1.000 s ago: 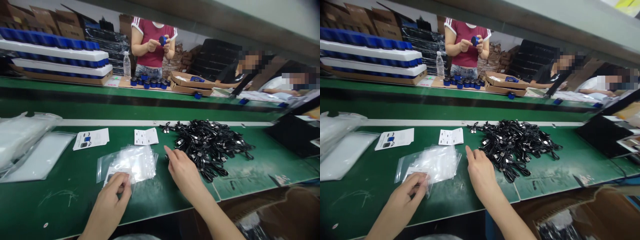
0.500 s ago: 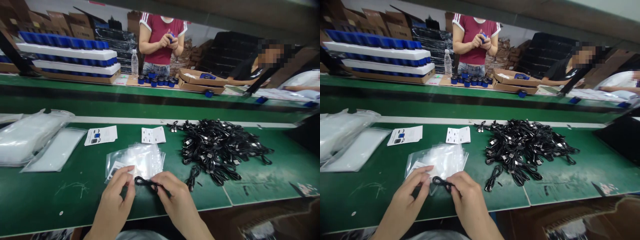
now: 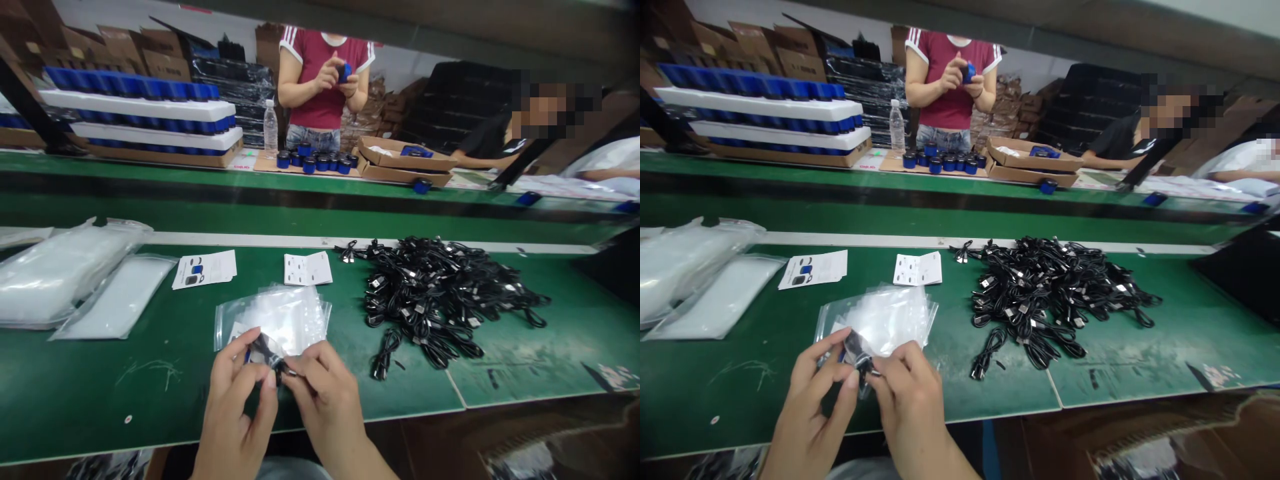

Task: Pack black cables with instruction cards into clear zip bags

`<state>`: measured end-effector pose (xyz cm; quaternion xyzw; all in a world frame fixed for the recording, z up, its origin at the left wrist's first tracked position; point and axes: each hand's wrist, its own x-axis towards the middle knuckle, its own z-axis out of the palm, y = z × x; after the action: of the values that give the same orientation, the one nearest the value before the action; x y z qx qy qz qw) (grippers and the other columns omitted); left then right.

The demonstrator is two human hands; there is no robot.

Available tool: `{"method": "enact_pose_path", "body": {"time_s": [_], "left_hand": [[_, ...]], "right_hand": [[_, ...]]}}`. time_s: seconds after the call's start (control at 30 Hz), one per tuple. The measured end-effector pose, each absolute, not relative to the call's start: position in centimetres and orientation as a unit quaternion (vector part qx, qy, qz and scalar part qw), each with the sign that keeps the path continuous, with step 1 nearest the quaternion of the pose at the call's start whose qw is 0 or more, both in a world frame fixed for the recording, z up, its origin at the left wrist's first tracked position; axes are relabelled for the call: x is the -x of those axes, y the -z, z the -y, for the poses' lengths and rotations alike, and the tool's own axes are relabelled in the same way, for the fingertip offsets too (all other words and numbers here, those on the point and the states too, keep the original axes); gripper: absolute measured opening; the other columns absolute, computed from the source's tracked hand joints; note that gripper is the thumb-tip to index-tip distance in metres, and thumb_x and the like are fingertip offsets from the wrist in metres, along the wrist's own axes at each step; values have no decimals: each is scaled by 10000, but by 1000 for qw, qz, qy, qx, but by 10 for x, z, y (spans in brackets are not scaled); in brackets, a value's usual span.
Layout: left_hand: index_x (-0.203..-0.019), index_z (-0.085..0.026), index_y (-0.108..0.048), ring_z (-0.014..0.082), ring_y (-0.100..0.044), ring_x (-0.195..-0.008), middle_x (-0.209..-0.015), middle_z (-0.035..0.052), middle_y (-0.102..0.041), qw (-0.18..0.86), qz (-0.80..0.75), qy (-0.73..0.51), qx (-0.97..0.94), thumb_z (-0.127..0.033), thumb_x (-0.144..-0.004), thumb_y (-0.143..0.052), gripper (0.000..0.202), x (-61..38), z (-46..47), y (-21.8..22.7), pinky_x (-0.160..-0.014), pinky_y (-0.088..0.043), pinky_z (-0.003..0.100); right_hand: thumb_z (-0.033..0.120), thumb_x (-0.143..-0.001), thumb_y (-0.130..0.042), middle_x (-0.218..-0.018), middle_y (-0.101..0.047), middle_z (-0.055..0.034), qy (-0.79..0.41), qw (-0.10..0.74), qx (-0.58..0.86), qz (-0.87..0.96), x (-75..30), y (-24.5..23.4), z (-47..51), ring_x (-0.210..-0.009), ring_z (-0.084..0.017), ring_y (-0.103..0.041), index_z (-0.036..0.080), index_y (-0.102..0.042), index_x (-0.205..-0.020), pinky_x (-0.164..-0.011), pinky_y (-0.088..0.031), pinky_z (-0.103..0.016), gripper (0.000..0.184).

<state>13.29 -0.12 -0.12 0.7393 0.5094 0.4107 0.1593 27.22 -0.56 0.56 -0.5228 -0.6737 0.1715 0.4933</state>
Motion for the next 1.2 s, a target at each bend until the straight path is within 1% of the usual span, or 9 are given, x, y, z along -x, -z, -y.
{"method": "enact_pose_path", "body": {"time_s": [0.1,0.27,0.4,0.5,0.6,0.7,0.83,1.07,1.2], "left_hand": [[-788,-208,-552,213,-484,-1161,-1258,77,-387,155,-517,-400,-741,-179,-837,-479,93,-133,2,2,-978,-428,347],[-812,-222,-556,224,-429,-1219,-1320,76,-351,148,-497,-391,-761,-163,-831,-479,99,-139,8,5,-958,-430,365],[-772,-229,-555,243,-362,-1283,-1316,62,-421,139,-478,-359,-789,-180,-839,-473,117,-133,2,-4,-1072,-246,479],[-899,-252,-581,287,-485,-1179,-1242,57,-551,185,-478,-255,-820,-345,-761,-620,171,-119,-15,-24,-1065,-94,603],[-1130,-267,-543,243,-649,-844,-905,6,-685,312,-525,-140,-779,-379,-649,-708,520,-109,-32,-46,-781,-505,377],[-1063,-270,-616,164,-624,-573,-635,-60,-642,388,-522,-100,-753,-331,-690,-657,381,-110,-37,-52,-498,-474,208],[-986,-255,-672,181,-648,-679,-762,-22,-695,399,-531,-181,-726,-367,-720,-633,292,-117,-32,-41,-591,-506,223],[-862,-214,-691,191,-640,-749,-799,16,-676,488,-504,-242,-671,-350,-761,-607,189,-123,-26,-34,-655,-515,258],[-893,-196,-683,180,-638,-736,-788,9,-656,551,-495,-268,-616,-413,-769,-600,264,-128,-24,-35,-638,-514,242]], "right_hand": [[155,-885,-461,-730,-559,-63,-111,411,502,753,-274,-11,8,-575,-141,-518,150,-666,-966,-498,-418,-234,221],[189,-869,-460,-808,-598,-97,20,402,562,722,-267,0,2,-644,-195,-549,193,-683,-740,-499,-394,-268,258],[159,-869,-492,-804,-625,-81,-150,453,521,708,-270,1,-2,-625,-153,-581,169,-683,-724,-534,-437,-239,240],[167,-820,-605,-651,-589,-21,-292,477,469,684,-279,-9,-5,-575,-119,-572,148,-679,-669,-534,-441,-201,169],[169,-781,-662,-729,-626,-25,-349,455,444,688,-290,-23,-7,-671,-132,-606,159,-699,-714,-620,-470,-214,77],[84,-874,-494,-908,-655,-30,-404,377,413,724,-299,-36,-6,-839,-137,-617,212,-697,-926,-750,-480,-237,246],[84,-898,-437,-1116,-607,-40,-412,376,455,695,-309,-43,-2,-1023,-154,-572,252,-640,-1076,-891,-450,-289,318],[170,-790,-661,-844,-663,1,-421,366,468,686,-309,-41,3,-786,-141,-618,203,-672,-833,-713,-478,-228,55],[170,-732,-718,-808,-671,8,-365,424,513,652,-303,-37,2,-739,-140,-615,195,-646,-910,-680,-475,-216,194]]}}
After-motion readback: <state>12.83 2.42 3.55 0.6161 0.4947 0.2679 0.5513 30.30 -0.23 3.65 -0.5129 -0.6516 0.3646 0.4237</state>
